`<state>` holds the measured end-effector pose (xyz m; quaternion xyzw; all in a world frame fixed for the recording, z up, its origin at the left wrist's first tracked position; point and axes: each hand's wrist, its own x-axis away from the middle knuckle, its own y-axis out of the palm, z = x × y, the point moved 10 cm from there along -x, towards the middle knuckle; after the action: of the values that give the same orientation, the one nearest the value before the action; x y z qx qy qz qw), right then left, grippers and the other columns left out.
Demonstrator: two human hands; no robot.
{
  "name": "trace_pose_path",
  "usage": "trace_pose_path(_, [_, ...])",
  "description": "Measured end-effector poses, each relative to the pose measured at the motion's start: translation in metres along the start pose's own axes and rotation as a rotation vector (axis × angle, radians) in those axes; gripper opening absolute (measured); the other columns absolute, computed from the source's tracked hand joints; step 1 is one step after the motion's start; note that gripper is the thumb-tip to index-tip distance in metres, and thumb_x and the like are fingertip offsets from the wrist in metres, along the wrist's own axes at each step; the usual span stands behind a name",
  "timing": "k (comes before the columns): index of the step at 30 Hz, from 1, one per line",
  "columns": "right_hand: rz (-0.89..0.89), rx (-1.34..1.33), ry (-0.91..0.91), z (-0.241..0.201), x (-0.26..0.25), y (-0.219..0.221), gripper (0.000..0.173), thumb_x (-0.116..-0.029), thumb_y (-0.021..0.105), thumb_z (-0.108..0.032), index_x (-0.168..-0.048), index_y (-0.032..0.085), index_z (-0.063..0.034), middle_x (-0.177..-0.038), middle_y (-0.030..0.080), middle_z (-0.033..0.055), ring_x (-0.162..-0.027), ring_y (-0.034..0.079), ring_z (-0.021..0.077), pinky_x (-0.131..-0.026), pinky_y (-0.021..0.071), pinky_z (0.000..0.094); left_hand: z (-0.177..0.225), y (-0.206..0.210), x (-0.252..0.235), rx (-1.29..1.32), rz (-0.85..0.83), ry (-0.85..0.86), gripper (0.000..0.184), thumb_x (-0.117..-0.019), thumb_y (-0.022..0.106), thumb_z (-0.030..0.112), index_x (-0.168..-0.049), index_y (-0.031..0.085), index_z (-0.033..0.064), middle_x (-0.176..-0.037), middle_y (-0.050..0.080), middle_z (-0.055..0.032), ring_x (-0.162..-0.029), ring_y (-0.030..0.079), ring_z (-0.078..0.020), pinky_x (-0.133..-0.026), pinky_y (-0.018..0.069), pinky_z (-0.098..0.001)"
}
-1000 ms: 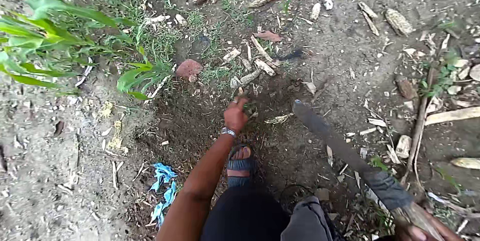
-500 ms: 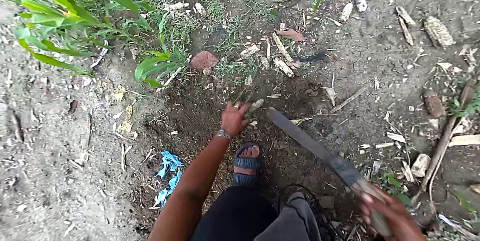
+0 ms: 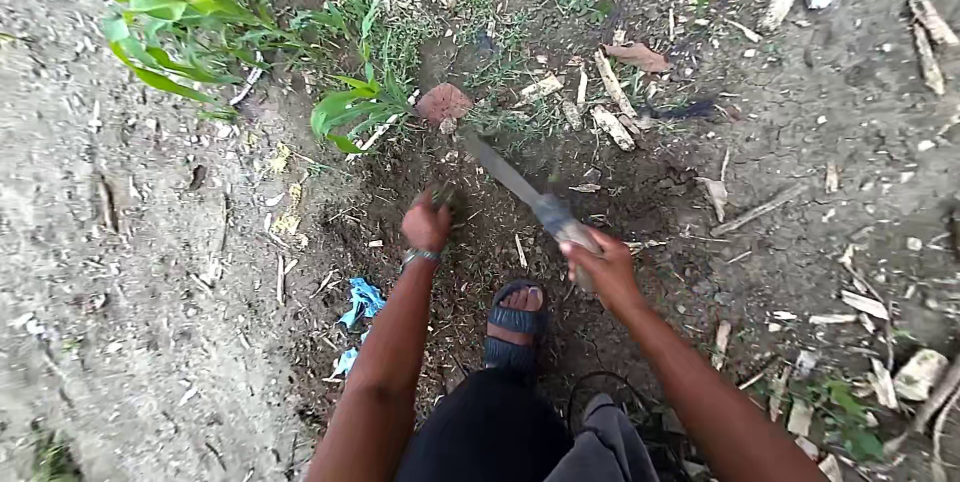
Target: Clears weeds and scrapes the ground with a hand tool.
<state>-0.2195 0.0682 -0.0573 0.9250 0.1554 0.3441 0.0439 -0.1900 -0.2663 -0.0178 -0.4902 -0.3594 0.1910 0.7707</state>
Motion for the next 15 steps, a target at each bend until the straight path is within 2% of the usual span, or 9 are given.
trace_pose_path(2, [-0.045,0.103,-0.059,-0.012,0.005,0.018,0.052,-0.0884,0.076,-0.017,-0.134,0.062,0.0016,-0.082,0.072,0.0069,-0.058,0.066,0.0138,-0.055,0.0595,0.0310,0.048,-0.001,-0.013,0.036,0.037,0.092,0.045,-0.1008,0.061,0.021,-0.143,0.060,0.0048,-0.126,0.069,-0.0286,-0.116,0.066,-0.0504,-0.098,0.0478,-0.0728])
trace_pose_path(4, [-0.051,0.138,-0.009,-0.012,0.036,-0.010,0.056,-0.0885,0.074,-0.023,-0.136,0.060,0.0013,-0.081,0.071,0.0074,-0.057,0.064,0.0156,-0.054,0.0585,0.0336,0.076,-0.008,-0.023,0.096,0.079,0.132,0.045,-0.1002,0.060,0.021,-0.142,0.060,0.0038,-0.120,0.070,-0.0296,-0.114,0.067,-0.0502,-0.097,0.0483,-0.0716])
trace_pose_path(6, [0.010,0.056,0.113,0.001,0.084,-0.061,0.057,-0.0855,0.072,-0.028,-0.134,0.062,-0.0002,-0.076,0.068,0.0071,-0.055,0.062,0.0165,-0.050,0.0560,0.0335,0.079,-0.017,-0.033,0.123,0.104,0.130,0.045,-0.0988,0.061,0.019,-0.141,0.060,0.0035,-0.119,0.070,-0.0301,-0.114,0.067,-0.0501,-0.097,0.0486,-0.0705])
trace_pose_path(8, [0.088,-0.085,0.214,0.016,0.137,-0.113,0.047,-0.0844,0.071,-0.031,-0.124,0.065,-0.0071,-0.070,0.067,0.0037,-0.050,0.061,0.0130,-0.044,0.0533,0.0287,0.069,-0.018,-0.041,0.135,0.125,0.134,0.042,-0.0973,0.063,0.018,-0.137,0.063,0.0026,-0.116,0.071,-0.0296,-0.111,0.068,-0.0502,-0.095,0.0493,-0.0706])
trace_pose_path(10, [0.096,-0.261,0.265,0.024,0.177,-0.141,0.033,-0.0880,0.075,-0.035,-0.115,0.069,-0.0175,-0.067,0.067,0.0022,-0.050,0.062,0.0120,-0.043,0.0529,0.0275,0.061,-0.011,-0.044,0.154,0.135,0.160,0.040,-0.0959,0.064,0.016,-0.133,0.065,0.0015,-0.116,0.072,-0.0277,-0.111,0.069,-0.0479,-0.095,0.0498,-0.0697])
trace_pose_path(11, [0.096,-0.335,0.276,0.027,0.185,-0.146,0.030,-0.0888,0.076,-0.037,-0.112,0.071,-0.0191,-0.066,0.067,0.0026,-0.050,0.063,0.0125,-0.043,0.0531,0.0282,0.061,-0.007,-0.045,0.174,0.129,0.175,0.040,-0.0957,0.064,0.016,-0.133,0.065,0.0006,-0.118,0.072,-0.0270,-0.113,0.069,-0.0466,-0.097,0.0496,-0.0691])
trace_pose_path(13, [0.137,-0.367,0.293,0.030,0.169,-0.137,0.031,-0.0886,0.073,-0.037,-0.111,0.067,-0.0165,-0.065,0.065,0.0024,-0.048,0.060,0.0121,-0.040,0.0508,0.0276,0.071,-0.001,-0.045,0.212,0.105,0.214,0.038,-0.0954,0.065,0.014,-0.131,0.066,-0.0004,-0.122,0.071,-0.0261,-0.116,0.068,-0.0453,-0.100,0.0491,-0.0678])
trace_pose_path(15, [0.160,-0.284,0.280,0.027,0.112,-0.102,0.036,-0.0920,0.062,-0.030,-0.121,0.060,-0.0090,-0.065,0.061,0.0020,-0.045,0.056,0.0104,-0.037,0.0481,0.0257,0.091,0.006,-0.051,0.182,0.031,0.253,0.039,-0.0985,0.064,0.019,-0.134,0.067,0.0044,-0.133,0.065,-0.0254,-0.118,0.066,-0.0455,-0.099,0.0493,-0.0686])
